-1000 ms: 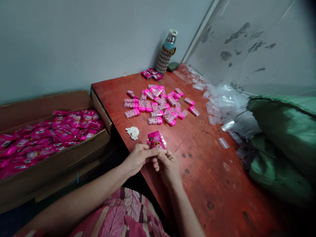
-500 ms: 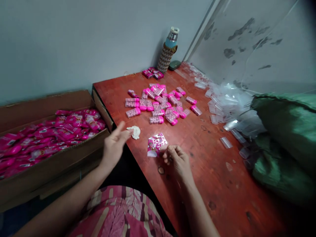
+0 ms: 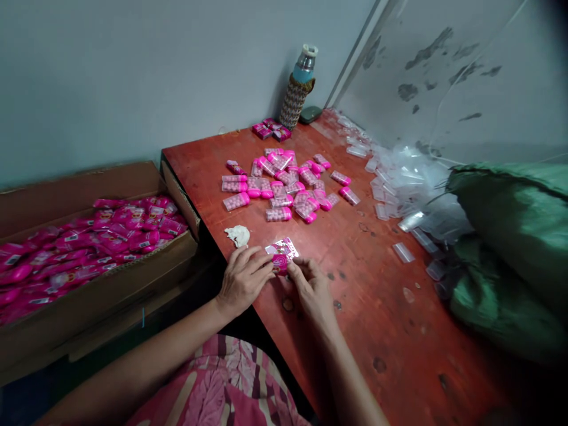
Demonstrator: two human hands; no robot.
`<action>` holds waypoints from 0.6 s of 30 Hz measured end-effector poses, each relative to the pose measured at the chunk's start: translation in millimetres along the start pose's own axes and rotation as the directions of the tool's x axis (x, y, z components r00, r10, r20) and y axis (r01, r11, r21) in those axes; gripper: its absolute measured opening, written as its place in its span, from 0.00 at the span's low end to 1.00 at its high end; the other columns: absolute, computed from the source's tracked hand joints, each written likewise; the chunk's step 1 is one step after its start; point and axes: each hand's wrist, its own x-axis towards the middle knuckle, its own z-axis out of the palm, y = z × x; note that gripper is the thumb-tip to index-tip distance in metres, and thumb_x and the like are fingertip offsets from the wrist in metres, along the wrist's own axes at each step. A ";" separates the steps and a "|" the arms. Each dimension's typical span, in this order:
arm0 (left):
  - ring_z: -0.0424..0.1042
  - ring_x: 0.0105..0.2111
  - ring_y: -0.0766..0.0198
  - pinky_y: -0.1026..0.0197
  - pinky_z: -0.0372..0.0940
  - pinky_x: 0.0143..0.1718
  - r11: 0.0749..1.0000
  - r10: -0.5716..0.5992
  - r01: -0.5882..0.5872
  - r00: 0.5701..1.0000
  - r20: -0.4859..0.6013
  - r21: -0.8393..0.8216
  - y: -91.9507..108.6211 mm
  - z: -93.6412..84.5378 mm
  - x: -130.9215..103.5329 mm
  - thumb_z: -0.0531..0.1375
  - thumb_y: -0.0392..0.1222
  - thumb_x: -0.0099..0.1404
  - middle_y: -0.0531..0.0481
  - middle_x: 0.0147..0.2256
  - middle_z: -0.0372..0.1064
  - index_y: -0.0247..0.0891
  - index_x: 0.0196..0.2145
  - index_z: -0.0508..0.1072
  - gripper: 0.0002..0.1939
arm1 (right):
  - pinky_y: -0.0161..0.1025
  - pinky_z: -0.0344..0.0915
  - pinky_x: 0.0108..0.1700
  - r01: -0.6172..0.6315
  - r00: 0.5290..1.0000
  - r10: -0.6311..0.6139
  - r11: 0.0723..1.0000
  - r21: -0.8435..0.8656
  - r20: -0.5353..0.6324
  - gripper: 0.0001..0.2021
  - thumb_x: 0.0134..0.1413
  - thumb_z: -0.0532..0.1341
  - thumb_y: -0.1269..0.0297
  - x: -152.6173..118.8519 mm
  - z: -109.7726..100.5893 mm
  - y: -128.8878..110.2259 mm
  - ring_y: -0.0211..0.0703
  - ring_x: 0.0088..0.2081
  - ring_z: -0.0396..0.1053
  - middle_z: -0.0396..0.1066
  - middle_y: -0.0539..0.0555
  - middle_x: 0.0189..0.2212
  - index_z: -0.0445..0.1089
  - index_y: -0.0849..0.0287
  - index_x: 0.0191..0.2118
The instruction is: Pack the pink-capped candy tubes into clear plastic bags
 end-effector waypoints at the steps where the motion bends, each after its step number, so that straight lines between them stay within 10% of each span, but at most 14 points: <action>1: 0.62 0.48 0.54 0.46 0.56 0.50 1.000 0.004 -0.004 1.000 -0.010 -0.028 1.8 -1.3 1.4 0.58 0.36 0.59 0.49 0.43 0.72 0.41 0.42 0.72 0.12 | 0.36 0.64 0.33 -0.020 0.999 0.019 0.998 0.056 0.027 0.13 0.47 0.62 0.57 1.3 1.7 -1.0 0.40 0.31 0.70 0.72 0.50 0.29 0.65 0.58 0.38; 6: 0.66 0.46 0.56 0.51 0.61 0.48 0.875 -0.280 0.272 0.959 0.039 -0.400 12.1 -13.4 13.9 0.60 0.41 0.57 0.45 0.45 0.70 0.41 0.48 0.69 0.19 | 0.31 0.61 0.27 -0.035 0.999 0.026 0.964 0.264 0.037 0.15 0.44 0.65 0.63 11.6 7.8 -11.8 0.34 0.23 0.65 0.67 0.44 0.21 0.64 0.57 0.39; 10: 0.72 0.36 0.57 0.57 0.67 0.38 0.319 -0.580 0.666 0.700 0.417 -0.674 11.7 -20.1 22.2 0.60 0.49 0.55 0.45 0.36 0.73 0.35 0.41 0.73 0.18 | 0.31 0.59 0.24 -0.068 0.987 0.026 0.964 0.259 0.160 0.16 0.43 0.65 0.63 17.4 8.0 -25.1 0.33 0.21 0.62 0.64 0.43 0.20 0.63 0.56 0.40; 14: 0.70 0.25 0.64 0.60 0.68 0.31 -0.054 -0.570 0.734 0.534 0.624 -0.677 7.1 -19.2 25.4 0.63 0.49 0.50 0.50 0.22 0.69 0.32 0.22 0.74 0.14 | 0.34 0.61 0.25 0.029 0.968 -0.018 0.999 -0.040 0.252 0.15 0.47 0.62 0.58 33.0 9.2 -35.5 0.37 0.23 0.64 0.67 0.47 0.22 0.64 0.58 0.41; 18: 0.65 0.19 0.70 0.66 0.65 0.25 -0.115 -0.677 0.721 0.447 0.586 -0.683 4.0 -17.7 25.1 0.66 0.46 0.45 0.54 0.17 0.64 0.32 0.16 0.71 0.14 | 0.44 0.63 0.42 0.398 0.917 -0.345 0.741 -0.541 0.202 0.16 0.54 0.55 0.58 73.1 22.4 -36.8 0.48 0.41 0.67 0.71 0.58 0.39 0.66 0.60 0.46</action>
